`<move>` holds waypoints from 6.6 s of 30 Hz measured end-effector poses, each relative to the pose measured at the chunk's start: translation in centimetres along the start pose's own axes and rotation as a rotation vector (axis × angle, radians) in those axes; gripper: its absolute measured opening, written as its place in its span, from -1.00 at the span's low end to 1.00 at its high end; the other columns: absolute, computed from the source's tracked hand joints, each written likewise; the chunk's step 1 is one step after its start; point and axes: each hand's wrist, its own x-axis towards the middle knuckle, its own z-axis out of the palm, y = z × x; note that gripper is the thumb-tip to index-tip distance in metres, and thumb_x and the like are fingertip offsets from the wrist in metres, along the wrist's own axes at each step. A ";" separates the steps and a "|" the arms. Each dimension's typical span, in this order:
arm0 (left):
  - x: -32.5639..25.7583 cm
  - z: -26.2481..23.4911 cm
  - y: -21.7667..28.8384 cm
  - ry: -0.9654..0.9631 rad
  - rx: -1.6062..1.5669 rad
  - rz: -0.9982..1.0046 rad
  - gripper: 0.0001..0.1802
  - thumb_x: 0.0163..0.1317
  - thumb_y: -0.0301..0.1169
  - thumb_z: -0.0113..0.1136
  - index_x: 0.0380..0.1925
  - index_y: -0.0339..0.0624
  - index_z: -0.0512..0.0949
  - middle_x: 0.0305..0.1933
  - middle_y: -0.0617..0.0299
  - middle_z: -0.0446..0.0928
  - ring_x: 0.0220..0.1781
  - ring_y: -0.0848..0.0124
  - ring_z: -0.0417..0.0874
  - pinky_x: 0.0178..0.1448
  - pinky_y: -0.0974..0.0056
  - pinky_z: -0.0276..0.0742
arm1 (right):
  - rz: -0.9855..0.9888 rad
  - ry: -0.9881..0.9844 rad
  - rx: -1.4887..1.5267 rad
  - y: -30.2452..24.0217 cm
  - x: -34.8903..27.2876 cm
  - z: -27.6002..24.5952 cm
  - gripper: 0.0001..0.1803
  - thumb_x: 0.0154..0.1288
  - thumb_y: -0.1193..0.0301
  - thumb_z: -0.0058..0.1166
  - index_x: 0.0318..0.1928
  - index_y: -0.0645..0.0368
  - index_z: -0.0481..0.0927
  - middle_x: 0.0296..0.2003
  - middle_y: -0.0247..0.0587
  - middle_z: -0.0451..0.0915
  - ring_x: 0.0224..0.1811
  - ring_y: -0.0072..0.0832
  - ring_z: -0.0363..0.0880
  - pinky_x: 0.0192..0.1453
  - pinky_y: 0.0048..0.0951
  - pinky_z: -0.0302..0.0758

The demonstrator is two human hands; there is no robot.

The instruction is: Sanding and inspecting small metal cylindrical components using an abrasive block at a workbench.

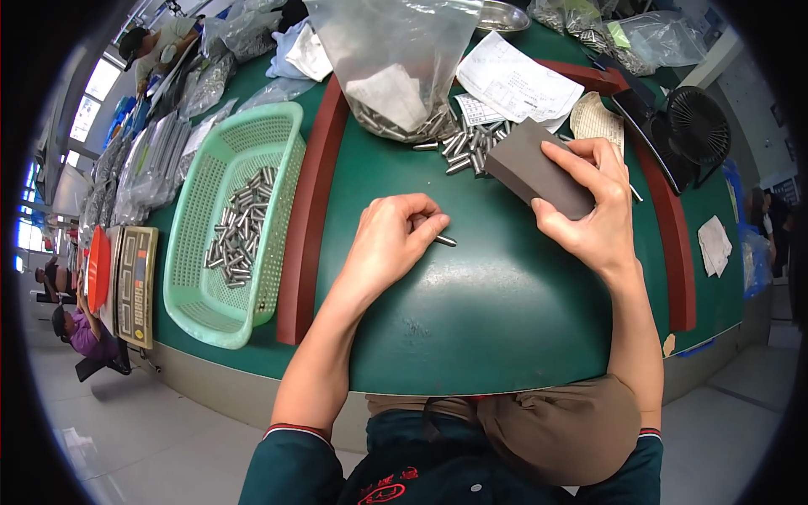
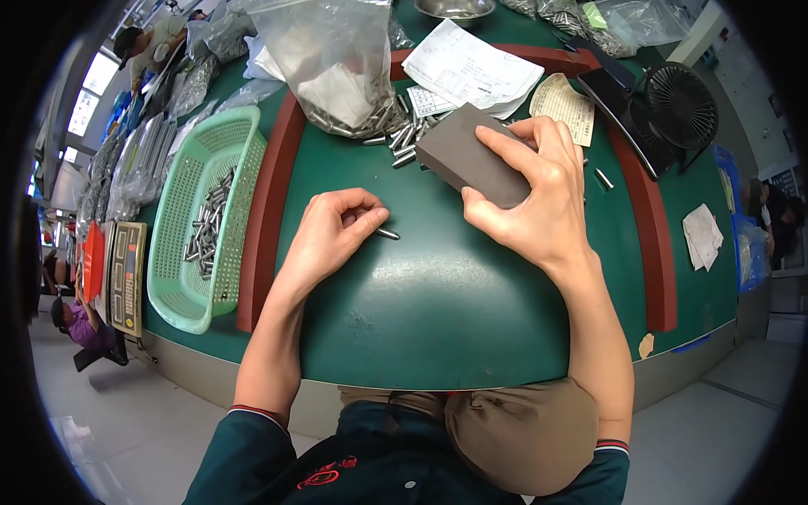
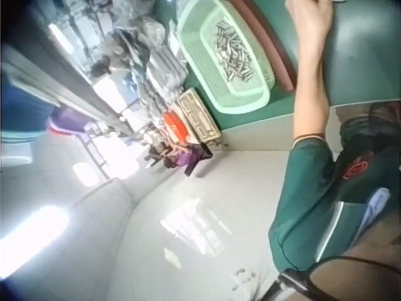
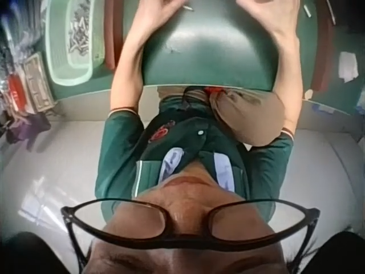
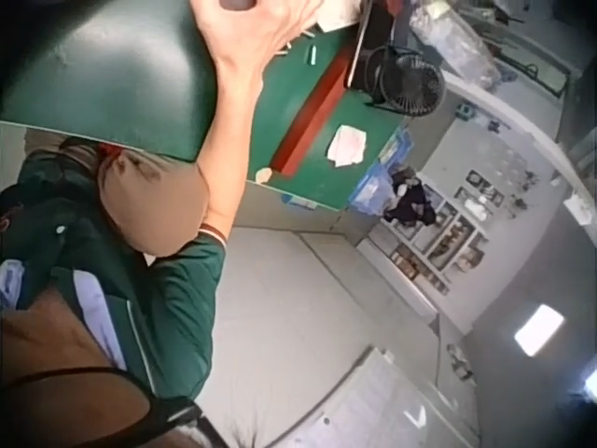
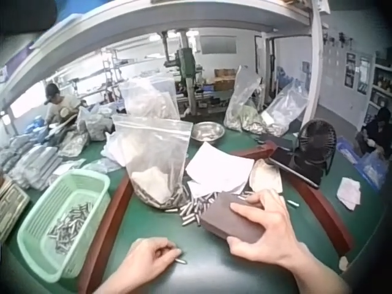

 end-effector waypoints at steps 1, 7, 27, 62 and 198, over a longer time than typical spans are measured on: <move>0.1 -0.2 0.1 -0.020 0.000 -0.015 -0.82 0.18 -0.44 0.22 -0.33 -0.38 0.64 -0.46 -0.02 0.63 -0.43 0.20 0.65 -0.25 0.18 0.52 | -0.001 -0.034 -0.011 -0.1 0.0 0.1 -0.41 -0.28 0.29 0.32 -0.08 0.21 0.69 -0.18 -0.10 0.49 -0.06 -0.23 0.47 0.08 -0.27 0.32; 0.0 -2.5 -1.2 -0.238 -0.108 -0.049 -0.77 0.14 -0.60 0.22 -0.17 -0.38 0.62 -0.39 0.22 0.59 -0.39 0.55 0.46 -0.25 0.39 0.44 | -0.074 -0.173 -0.006 -0.2 -0.1 0.4 -0.39 -0.31 0.29 0.31 -0.09 0.23 0.69 -0.20 -0.08 0.48 -0.08 -0.21 0.46 0.08 -0.26 0.33; -0.2 -1.3 -1.4 -0.110 -0.027 0.067 -0.85 0.04 -0.64 0.24 -0.34 -0.40 0.57 -0.43 0.12 0.52 -0.40 0.35 0.50 -0.22 0.24 0.46 | -0.096 -0.205 0.048 -0.7 0.0 0.6 -0.38 -0.35 0.37 0.30 -0.07 0.23 0.68 -0.19 -0.08 0.49 -0.14 -0.22 0.46 0.04 -0.24 0.38; 0.1 -0.4 -2.3 0.004 -0.056 0.104 -0.89 0.03 -0.60 0.28 -0.39 -0.37 0.64 -0.42 0.05 0.59 -0.40 0.25 0.61 -0.23 0.19 0.50 | -0.375 -0.308 0.020 -2.1 -2.6 1.9 -0.28 -0.37 0.25 0.30 0.00 0.17 0.67 -0.11 0.06 0.51 -0.17 -0.12 0.45 -0.03 -0.18 0.37; 0.4 2.1 -1.4 -0.075 -0.740 0.064 -0.86 0.19 -0.58 0.23 -0.23 -0.33 0.63 -0.14 0.29 0.58 -0.14 0.55 0.54 -0.06 0.44 0.48 | -0.431 0.161 0.230 -4.0 -3.2 1.1 -0.28 -0.36 0.18 0.32 0.01 0.09 0.67 -0.07 -0.02 0.53 -0.24 -0.25 0.45 -0.13 -0.24 0.29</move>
